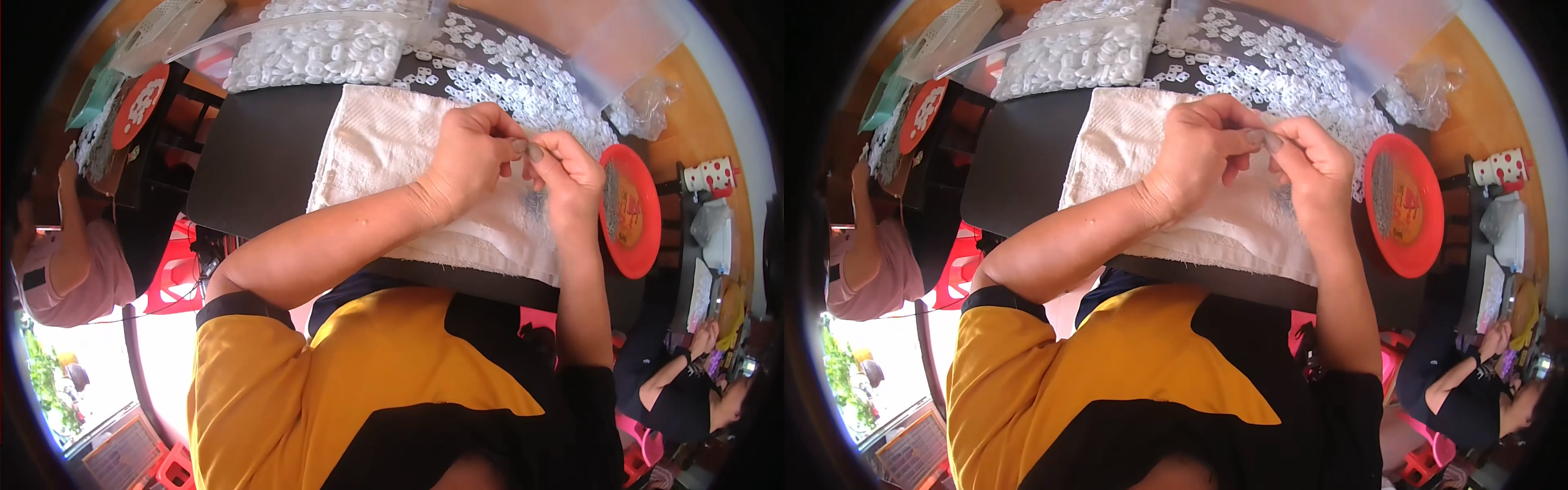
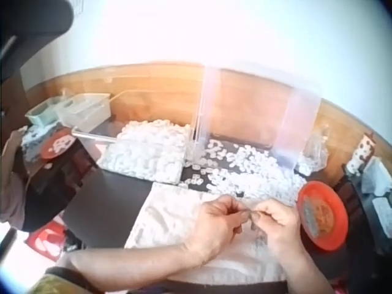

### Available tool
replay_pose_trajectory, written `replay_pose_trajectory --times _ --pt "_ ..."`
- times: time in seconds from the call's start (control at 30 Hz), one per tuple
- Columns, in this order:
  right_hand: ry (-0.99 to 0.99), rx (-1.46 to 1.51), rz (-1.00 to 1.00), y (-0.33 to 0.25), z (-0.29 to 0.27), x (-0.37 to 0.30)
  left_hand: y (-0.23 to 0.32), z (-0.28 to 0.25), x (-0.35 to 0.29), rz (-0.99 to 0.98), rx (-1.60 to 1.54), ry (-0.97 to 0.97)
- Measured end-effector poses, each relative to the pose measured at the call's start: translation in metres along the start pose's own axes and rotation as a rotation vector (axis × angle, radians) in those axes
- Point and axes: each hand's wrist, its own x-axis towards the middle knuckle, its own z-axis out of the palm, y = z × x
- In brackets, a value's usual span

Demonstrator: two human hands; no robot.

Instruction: Manually cleaning and inspecting small white plastic components using a towel at a workstation.

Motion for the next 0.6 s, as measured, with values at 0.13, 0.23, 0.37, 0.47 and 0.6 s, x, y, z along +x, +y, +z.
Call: replay_pose_trajectory --times 0.13,0.23,0.37,0.47,0.6 --pt "0.047 -0.154 0.192 -0.027 -0.002 0.017 -0.005 -0.002 -0.001 -0.006 0.043 0.032" --pt "-0.046 -0.333 -0.034 -0.016 0.002 0.056 -0.012 -0.002 -0.001 -0.020 0.104 -0.041" --pt "-0.113 -0.882 -0.597 0.033 0.014 0.127 -0.021 0.005 0.004 -0.031 0.244 -0.244" --pt "-0.183 -1.148 -0.535 0.039 0.031 0.145 -0.021 0.004 0.002 -0.025 0.292 -0.190" --pt "-0.210 -1.176 -0.562 0.043 0.036 0.153 -0.023 0.003 0.001 -0.007 0.317 -0.184"
